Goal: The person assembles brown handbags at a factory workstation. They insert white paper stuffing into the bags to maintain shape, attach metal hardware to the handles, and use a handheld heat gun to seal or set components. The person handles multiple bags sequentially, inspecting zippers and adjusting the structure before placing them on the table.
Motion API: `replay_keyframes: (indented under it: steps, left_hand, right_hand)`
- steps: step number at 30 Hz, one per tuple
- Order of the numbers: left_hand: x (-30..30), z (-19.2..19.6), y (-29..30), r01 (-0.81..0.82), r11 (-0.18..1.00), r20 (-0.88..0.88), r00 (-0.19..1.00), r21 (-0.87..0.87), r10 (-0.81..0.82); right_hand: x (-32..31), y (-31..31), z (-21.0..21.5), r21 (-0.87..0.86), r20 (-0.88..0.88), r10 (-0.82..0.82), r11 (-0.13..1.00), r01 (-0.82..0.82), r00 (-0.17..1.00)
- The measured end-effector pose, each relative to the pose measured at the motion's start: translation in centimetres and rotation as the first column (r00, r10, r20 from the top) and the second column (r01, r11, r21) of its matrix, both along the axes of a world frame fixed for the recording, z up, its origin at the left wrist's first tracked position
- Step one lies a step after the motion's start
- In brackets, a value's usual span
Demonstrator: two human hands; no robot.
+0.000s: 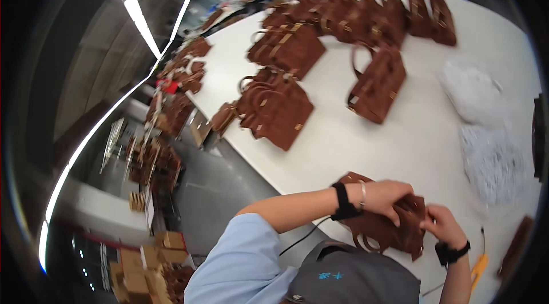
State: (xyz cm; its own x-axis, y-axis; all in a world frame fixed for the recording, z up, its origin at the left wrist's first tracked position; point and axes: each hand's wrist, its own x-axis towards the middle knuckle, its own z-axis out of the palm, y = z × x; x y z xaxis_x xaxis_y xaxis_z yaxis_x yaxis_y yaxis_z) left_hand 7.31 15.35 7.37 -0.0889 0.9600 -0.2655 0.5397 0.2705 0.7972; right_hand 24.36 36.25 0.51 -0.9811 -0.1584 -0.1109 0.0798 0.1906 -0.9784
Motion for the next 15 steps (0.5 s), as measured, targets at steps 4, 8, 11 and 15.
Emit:
replay_keyframes:
  steps: [4, 8, 11, 15]
  left_hand:
    - [0.0, -0.9, 1.4, -0.001, 0.999, -0.009, 1.000, -0.054, 0.001]
    - [0.3, -1.1, 0.7, -0.034, 0.996, 0.013, 0.999, -0.078, 0.035]
    - [0.3, -0.8, 0.7, -0.034, 0.996, 0.013, 0.999, -0.083, 0.035]
    - [0.3, -0.9, 0.2, -0.031, 0.997, 0.008, 0.999, -0.067, 0.032]
  right_hand:
    - [0.6, 0.5, -1.9, -0.128, 0.107, -0.087, 0.987, 0.100, 0.990]
    - [0.8, 0.4, -2.6, -0.237, 0.159, -0.100, 0.962, 0.136, 0.982]
    - [0.3, 0.4, -1.4, -0.277, 0.191, -0.067, 0.954, 0.120, 0.979]
    - [0.4, 0.2, -1.2, -0.311, 0.228, -0.047, 0.943, 0.119, 0.972]
